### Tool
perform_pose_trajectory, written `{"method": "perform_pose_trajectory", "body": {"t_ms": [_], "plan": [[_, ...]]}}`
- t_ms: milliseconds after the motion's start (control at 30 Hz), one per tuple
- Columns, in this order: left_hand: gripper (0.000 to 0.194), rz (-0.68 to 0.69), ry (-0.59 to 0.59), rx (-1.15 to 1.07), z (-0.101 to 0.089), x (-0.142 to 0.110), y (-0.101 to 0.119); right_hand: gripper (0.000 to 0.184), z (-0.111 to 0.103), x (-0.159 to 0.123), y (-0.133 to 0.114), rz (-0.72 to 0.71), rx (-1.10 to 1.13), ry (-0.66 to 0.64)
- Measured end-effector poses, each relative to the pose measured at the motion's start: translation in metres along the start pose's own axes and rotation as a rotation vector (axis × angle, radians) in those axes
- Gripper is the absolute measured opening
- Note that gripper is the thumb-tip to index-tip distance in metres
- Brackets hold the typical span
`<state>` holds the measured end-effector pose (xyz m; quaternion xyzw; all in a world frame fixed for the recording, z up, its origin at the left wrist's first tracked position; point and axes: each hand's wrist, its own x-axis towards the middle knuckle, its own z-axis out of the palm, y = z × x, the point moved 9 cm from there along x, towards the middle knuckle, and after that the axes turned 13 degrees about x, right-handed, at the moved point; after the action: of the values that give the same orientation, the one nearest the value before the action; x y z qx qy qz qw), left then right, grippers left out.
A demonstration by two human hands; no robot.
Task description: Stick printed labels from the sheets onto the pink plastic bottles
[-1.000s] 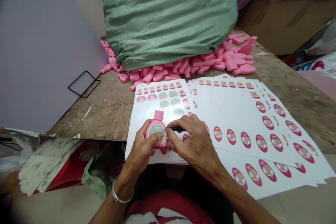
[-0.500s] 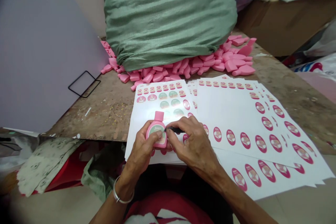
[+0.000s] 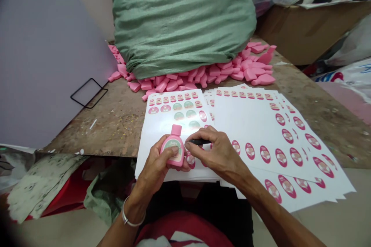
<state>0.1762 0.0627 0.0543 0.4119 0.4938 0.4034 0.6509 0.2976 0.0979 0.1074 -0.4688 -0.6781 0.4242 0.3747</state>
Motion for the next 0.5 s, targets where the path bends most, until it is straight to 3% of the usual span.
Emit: {"method": "perform_pose_trajectory", "body": {"t_ms": [300,500], "plan": [[0.022,-0.028,-0.03,-0.042,0.004,0.002,-0.003,0.014,-0.01,0.001,-0.018,-0.089,-0.109,-0.085],[0.019,-0.031,-0.024,-0.043,0.005,0.003,-0.006,0.013,-0.007,-0.004,-0.024,-0.155,-0.163,-0.043]]}}
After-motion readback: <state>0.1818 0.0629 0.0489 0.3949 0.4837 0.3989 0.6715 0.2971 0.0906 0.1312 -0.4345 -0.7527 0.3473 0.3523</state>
